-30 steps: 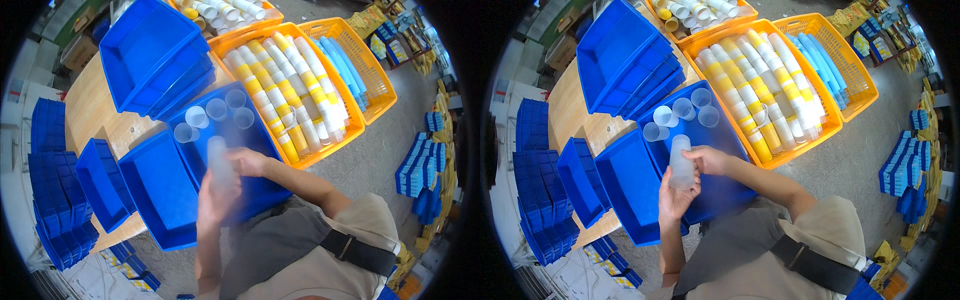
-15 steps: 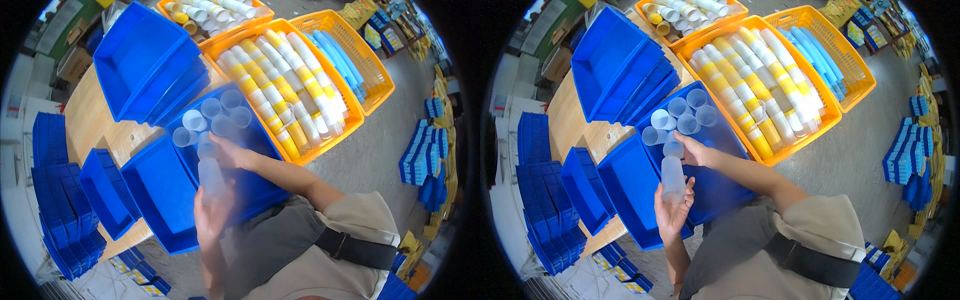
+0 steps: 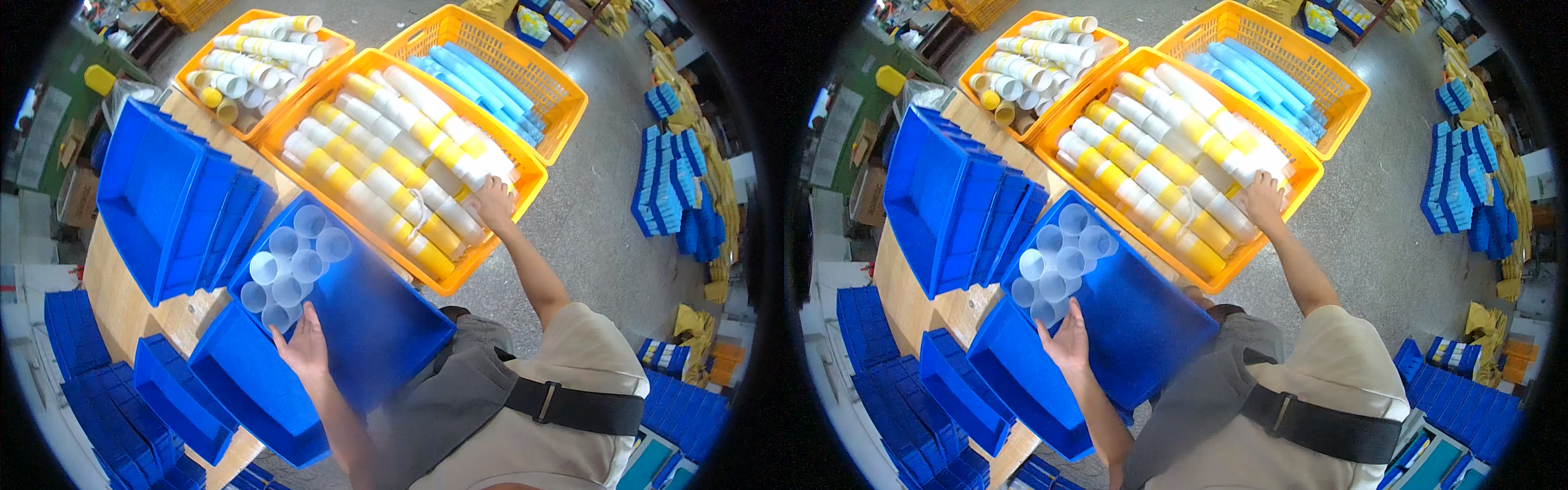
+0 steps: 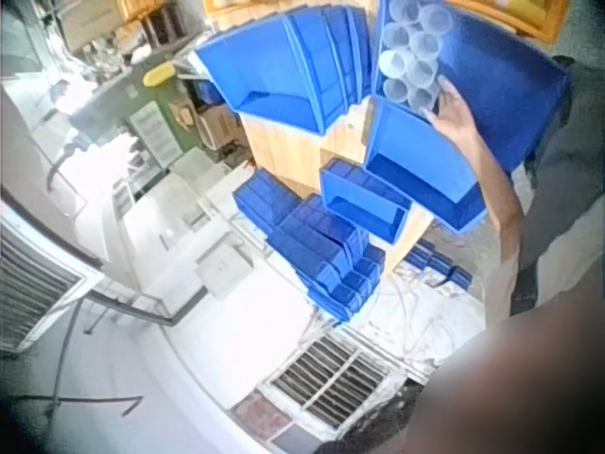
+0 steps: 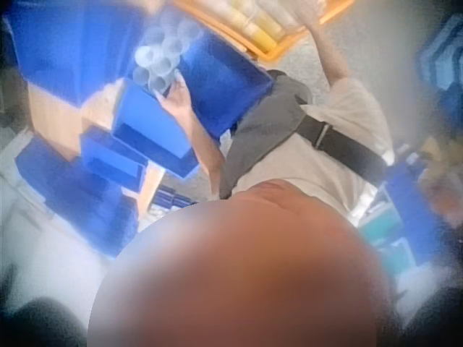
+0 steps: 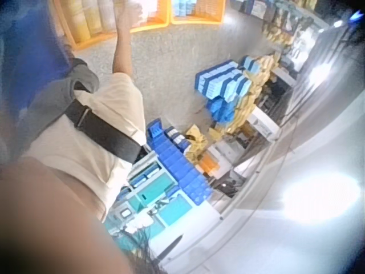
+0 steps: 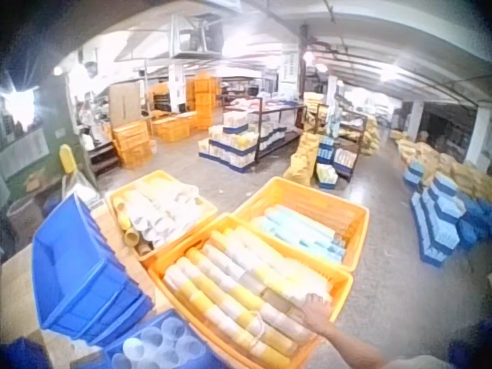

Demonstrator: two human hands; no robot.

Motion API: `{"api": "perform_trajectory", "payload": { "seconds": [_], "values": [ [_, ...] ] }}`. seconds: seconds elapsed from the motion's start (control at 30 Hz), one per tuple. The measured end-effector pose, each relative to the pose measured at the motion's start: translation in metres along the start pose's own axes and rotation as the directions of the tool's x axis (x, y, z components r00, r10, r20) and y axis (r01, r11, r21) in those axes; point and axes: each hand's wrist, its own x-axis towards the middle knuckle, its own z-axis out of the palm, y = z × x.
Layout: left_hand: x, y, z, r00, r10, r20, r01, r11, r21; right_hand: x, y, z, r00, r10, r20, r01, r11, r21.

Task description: The person repeatedly picks up blue trays filled with small white and yellow plastic containers, scans them with a handheld green device, and places the trays on a conveyor. They also transfer stacks of white and yellow containers from yellow baskets into blue trays on a table.

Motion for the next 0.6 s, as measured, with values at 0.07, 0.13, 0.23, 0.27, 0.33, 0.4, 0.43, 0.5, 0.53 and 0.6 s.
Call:
{"api": "perform_trajectory", "payload": {
  "seconds": [0.07,0.13,0.23,0.27,0.33,0.4,0.43,0.5,0.53,0.6],
  "values": [
    [-0.003,-0.005,-0.001,0.994,-0.032,-0.100,0.045,0.990,0.131,0.011,0.027,0.021,0.973,0.101,0.207,-0.091,0.994,-0.056],
    [-0.006,-0.011,0.000,0.987,-0.019,-0.160,0.076,0.931,0.358,0.012,0.043,0.029,0.998,-0.014,0.069,0.010,0.998,0.058],
    [-0.005,-0.024,0.012,0.996,0.001,-0.088,0.047,0.841,0.539,0.008,0.050,0.017,0.995,-0.096,0.025,0.089,0.978,0.190],
    [-0.004,-0.028,0.018,0.993,0.041,-0.112,0.033,0.806,0.591,0.005,0.049,0.008,0.994,-0.107,0.016,0.100,0.966,0.238],
    [0.000,-0.038,0.033,1.000,-0.001,0.012,-0.007,0.732,0.681,-0.002,0.045,-0.012,0.995,-0.092,0.043,0.074,0.946,0.316],
    [0.004,-0.050,0.050,0.997,-0.006,0.082,-0.058,0.654,0.755,-0.013,0.041,-0.031,0.994,-0.086,0.066,0.054,0.923,0.382],
    [0.006,-0.055,0.059,0.992,-0.015,0.124,-0.089,0.613,0.785,-0.020,0.038,-0.040,0.995,-0.093,0.025,0.075,0.911,0.405],
    [0.010,-0.067,0.081,0.974,-0.041,0.222,-0.163,0.554,0.816,-0.039,0.034,-0.058,0.996,-0.079,0.037,0.053,0.881,0.470],
    [0.013,-0.071,0.094,0.958,-0.023,0.286,-0.234,0.514,0.825,-0.050,0.032,-0.068,0.996,-0.085,0.021,0.063,0.864,0.499],
    [0.023,-0.079,0.127,0.905,0.004,0.426,-0.393,0.397,0.830,-0.083,0.027,-0.093,0.988,-0.152,-0.020,0.135,0.795,0.591]
  ]
}}
